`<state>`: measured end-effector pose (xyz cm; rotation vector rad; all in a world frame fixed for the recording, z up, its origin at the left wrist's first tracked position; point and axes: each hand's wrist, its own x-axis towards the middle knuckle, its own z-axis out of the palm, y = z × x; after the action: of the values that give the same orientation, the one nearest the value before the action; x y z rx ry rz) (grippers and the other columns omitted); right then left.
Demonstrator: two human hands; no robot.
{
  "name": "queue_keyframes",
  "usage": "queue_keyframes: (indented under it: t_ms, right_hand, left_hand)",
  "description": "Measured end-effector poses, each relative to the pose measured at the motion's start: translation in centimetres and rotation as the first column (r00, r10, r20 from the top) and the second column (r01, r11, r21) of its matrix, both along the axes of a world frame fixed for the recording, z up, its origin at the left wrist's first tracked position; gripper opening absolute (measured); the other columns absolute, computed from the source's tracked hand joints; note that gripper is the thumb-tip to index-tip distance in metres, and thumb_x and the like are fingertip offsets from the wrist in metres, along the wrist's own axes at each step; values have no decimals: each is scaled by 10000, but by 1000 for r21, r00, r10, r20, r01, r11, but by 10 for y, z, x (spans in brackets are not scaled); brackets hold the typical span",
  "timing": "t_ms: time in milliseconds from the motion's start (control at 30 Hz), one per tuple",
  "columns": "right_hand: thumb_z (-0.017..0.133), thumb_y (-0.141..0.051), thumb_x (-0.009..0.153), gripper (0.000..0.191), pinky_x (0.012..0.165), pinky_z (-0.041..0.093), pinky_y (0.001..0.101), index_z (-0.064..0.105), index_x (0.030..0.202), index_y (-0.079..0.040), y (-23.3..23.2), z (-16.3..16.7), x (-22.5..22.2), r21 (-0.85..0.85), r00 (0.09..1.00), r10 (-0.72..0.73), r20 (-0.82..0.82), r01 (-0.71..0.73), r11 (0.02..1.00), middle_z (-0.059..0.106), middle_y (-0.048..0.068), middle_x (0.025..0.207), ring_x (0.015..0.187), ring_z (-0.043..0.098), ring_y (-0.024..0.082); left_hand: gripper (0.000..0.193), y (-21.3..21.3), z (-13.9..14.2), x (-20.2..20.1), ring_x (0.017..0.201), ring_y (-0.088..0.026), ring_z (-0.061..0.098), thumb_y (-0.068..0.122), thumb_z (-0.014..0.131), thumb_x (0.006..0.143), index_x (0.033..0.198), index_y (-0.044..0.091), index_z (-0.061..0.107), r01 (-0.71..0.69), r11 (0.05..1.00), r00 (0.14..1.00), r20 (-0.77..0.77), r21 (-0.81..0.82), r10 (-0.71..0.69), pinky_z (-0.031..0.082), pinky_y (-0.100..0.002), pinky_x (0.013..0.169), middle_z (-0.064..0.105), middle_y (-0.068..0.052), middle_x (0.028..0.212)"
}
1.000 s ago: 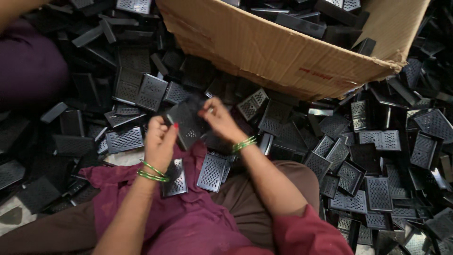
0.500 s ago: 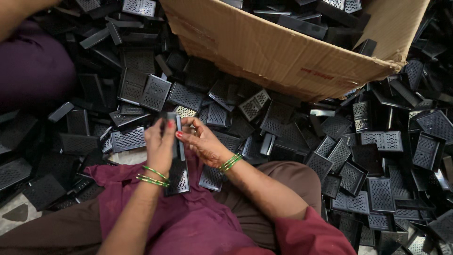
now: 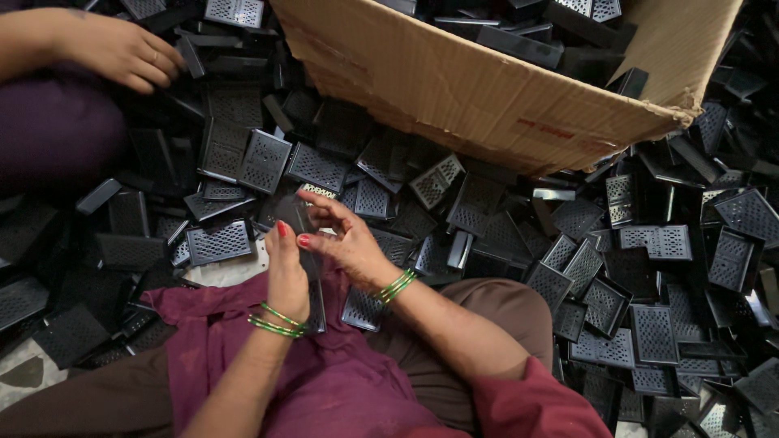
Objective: The person sits on the floor and repeatedly picks up small black plastic components from a large pile, inspects them by turning them over, and places them into a cardboard box. The person handles the components one at a time, maintaining a steady rhythm.
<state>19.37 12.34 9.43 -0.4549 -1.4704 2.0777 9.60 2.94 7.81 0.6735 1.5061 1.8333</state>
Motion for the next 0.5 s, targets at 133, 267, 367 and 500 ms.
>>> queue_keyframes:
  t_ms: [133,267,367,500]
  right_hand:
    - [669,-181,1012,549,1158,418,363,500,1524,-78,-11,-12,-8,153,984,-171,-47,176,972,512,53,1436,1306,489,192]
    - [502,-369,1119,507,1256,325,370,473,1527,-69,-14,-17,-10,477,945,-322,-60,311,822,490,105,1566,1445,443,229]
    - [369,-513,1127,622,1275,275,374,426,1549,-59,-14,-14,-6,469,947,-319,-44,301,830,428,125,1611,1504,392,247]
    - [287,-587,1093,724,1216,313,356,346,1585,-59,-11,-11,-3,398,943,-333,-1,306,865,421,143,1582,1439,423,236]
  left_hand:
    - [687,8,-10,19,1396,-213,399,528,342,1066,1527,22,281,-52,999,987,152,1,52,327,-354,1164,380,-127,1522]
    - [753,12,-12,26,1546,-183,184,517,360,1091,1605,17,132,-41,999,997,59,28,40,197,-353,1235,147,-67,1684]
    - [646,12,-11,26,1537,-216,36,464,427,1108,1530,-26,430,59,998,984,-171,5,-57,177,-396,1212,246,-126,1679]
    - [535,15,-9,28,1380,-255,455,434,529,1063,1375,2,579,69,998,990,-121,-11,-70,333,-392,1191,520,-148,1450]
